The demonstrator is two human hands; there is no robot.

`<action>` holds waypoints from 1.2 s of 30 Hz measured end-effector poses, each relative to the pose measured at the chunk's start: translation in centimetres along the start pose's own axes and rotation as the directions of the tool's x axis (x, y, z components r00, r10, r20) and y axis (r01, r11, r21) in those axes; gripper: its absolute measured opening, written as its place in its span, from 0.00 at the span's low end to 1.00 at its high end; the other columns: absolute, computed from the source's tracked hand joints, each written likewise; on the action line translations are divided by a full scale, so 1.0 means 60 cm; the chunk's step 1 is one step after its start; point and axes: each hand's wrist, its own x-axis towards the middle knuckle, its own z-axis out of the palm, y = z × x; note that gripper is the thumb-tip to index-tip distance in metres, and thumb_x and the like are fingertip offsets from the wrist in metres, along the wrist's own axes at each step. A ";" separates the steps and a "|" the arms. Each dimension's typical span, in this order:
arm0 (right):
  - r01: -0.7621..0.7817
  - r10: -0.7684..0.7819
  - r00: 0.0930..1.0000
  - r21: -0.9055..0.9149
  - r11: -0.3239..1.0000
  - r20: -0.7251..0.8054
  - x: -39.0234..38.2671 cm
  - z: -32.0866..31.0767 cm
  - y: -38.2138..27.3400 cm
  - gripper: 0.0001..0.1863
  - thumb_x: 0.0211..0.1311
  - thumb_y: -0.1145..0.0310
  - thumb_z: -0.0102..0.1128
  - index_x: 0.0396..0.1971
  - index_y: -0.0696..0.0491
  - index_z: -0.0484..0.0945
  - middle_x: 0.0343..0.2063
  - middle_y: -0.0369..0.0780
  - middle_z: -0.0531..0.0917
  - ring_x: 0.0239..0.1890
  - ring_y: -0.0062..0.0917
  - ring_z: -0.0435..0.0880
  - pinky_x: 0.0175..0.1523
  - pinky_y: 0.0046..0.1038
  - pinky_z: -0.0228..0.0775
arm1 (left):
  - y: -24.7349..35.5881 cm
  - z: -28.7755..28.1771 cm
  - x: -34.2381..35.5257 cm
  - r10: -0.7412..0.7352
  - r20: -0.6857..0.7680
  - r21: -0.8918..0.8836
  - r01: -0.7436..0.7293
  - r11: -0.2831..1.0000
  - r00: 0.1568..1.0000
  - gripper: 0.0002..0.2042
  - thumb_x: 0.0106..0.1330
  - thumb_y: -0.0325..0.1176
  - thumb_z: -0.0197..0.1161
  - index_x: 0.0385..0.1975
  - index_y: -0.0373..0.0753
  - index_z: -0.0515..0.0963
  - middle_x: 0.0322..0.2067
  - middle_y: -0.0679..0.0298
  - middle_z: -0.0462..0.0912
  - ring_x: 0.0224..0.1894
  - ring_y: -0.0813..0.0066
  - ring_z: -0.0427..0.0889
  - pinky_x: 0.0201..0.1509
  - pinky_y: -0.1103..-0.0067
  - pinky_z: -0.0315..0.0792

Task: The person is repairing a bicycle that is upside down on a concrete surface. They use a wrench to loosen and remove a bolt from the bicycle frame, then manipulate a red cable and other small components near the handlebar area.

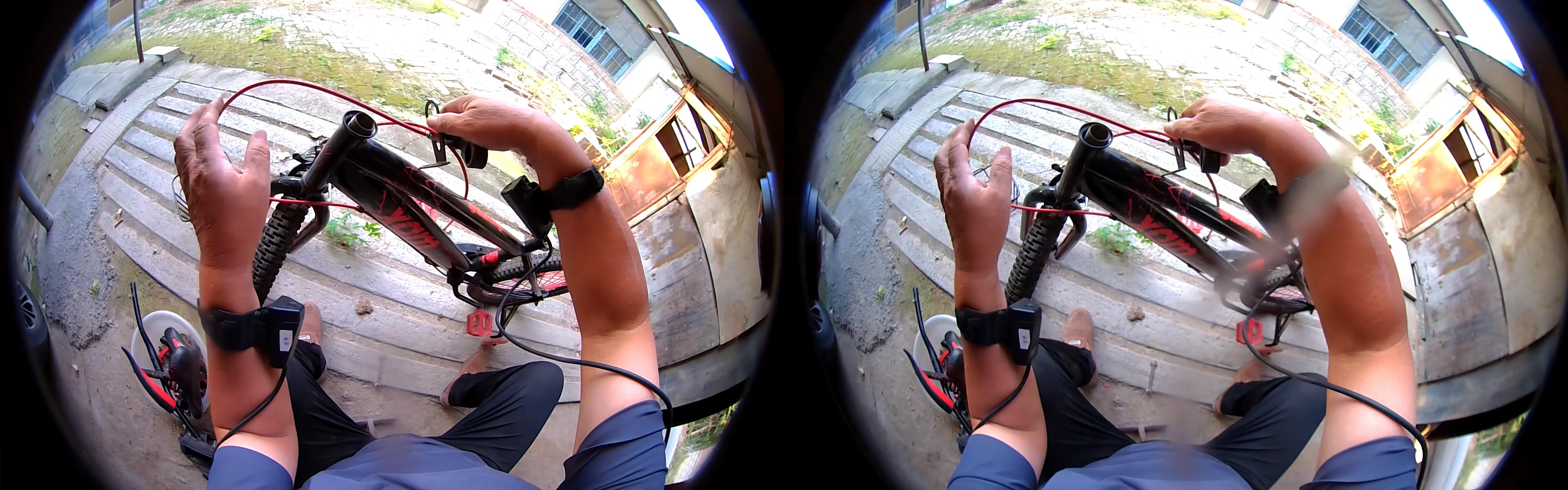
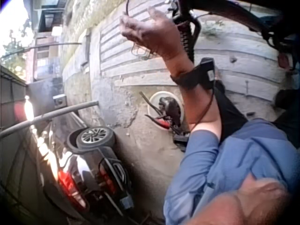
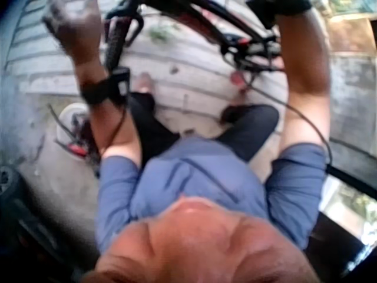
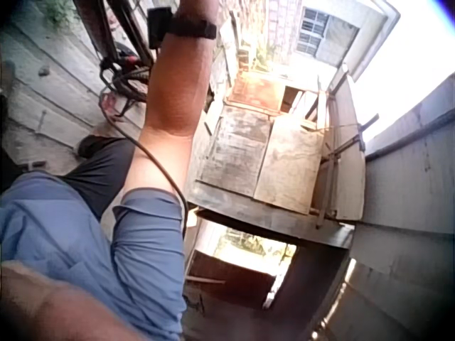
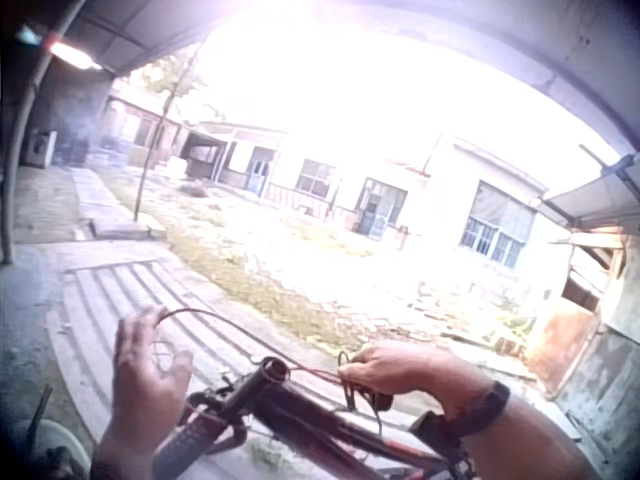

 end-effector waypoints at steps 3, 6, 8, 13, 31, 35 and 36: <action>-0.012 0.009 0.999 0.097 0.995 0.031 -0.004 0.001 0.009 0.24 0.71 0.48 0.56 0.39 0.57 0.84 0.24 0.34 0.81 0.26 0.19 0.78 0.33 0.28 0.73 | 0.016 0.009 -0.006 0.029 -0.030 0.002 -0.029 1.000 0.999 0.23 0.65 0.32 0.65 0.60 0.34 0.72 0.61 0.48 0.70 0.65 0.53 0.68 0.69 0.65 0.64; -0.023 0.011 0.998 0.202 0.979 0.059 -0.023 0.000 0.002 0.21 0.72 0.52 0.57 0.44 0.56 0.84 0.27 0.35 0.82 0.28 0.18 0.79 0.34 0.26 0.74 | 0.034 0.021 -0.015 0.062 0.016 -0.033 -0.061 0.998 0.998 0.22 0.64 0.31 0.65 0.58 0.33 0.73 0.60 0.48 0.70 0.65 0.53 0.69 0.69 0.65 0.64; -0.038 0.001 0.993 0.322 0.946 0.115 -0.027 -0.001 0.019 0.19 0.72 0.56 0.57 0.48 0.56 0.84 0.29 0.35 0.83 0.28 0.18 0.80 0.36 0.24 0.76 | 0.045 0.032 -0.024 0.053 0.078 -0.112 -0.044 0.993 0.996 0.23 0.63 0.32 0.66 0.58 0.31 0.73 0.59 0.47 0.70 0.64 0.51 0.69 0.68 0.64 0.64; 0.104 -0.179 0.974 0.435 0.895 0.136 -0.040 -0.001 0.052 0.22 0.67 0.71 0.57 0.61 0.56 0.76 0.39 0.36 0.85 0.30 0.17 0.81 0.40 0.23 0.77 | 0.074 0.047 -0.039 0.020 0.238 -0.328 0.062 0.943 0.971 0.23 0.64 0.31 0.64 0.58 0.29 0.72 0.56 0.46 0.73 0.62 0.51 0.72 0.68 0.66 0.64; 0.050 -0.392 0.680 -0.494 0.868 -0.620 -0.057 0.131 0.070 0.22 0.52 0.58 0.73 0.49 0.42 0.81 0.41 0.39 0.86 0.39 0.35 0.86 0.44 0.34 0.79 | 0.086 0.059 -0.053 -0.061 0.380 -0.422 0.232 0.877 0.923 0.23 0.63 0.32 0.66 0.57 0.30 0.73 0.49 0.46 0.76 0.50 0.52 0.81 0.57 0.66 0.74; 0.052 -0.546 0.535 -0.619 0.783 -0.645 -0.027 0.090 0.079 0.19 0.50 0.65 0.72 0.45 0.45 0.82 0.36 0.38 0.87 0.41 0.33 0.86 0.45 0.33 0.79 | 0.086 0.060 -0.055 -0.086 0.407 -0.414 0.267 0.870 0.909 0.22 0.64 0.31 0.65 0.57 0.30 0.73 0.50 0.48 0.77 0.52 0.55 0.79 0.58 0.68 0.73; 0.076 -0.541 0.557 -0.609 0.789 -0.631 -0.020 0.076 0.069 0.14 0.53 0.68 0.65 0.42 0.46 0.82 0.37 0.38 0.86 0.42 0.33 0.85 0.48 0.35 0.77 | 0.085 0.059 -0.053 -0.094 0.414 -0.409 0.277 0.870 0.905 0.21 0.65 0.31 0.65 0.57 0.30 0.73 0.50 0.49 0.77 0.53 0.57 0.78 0.59 0.68 0.72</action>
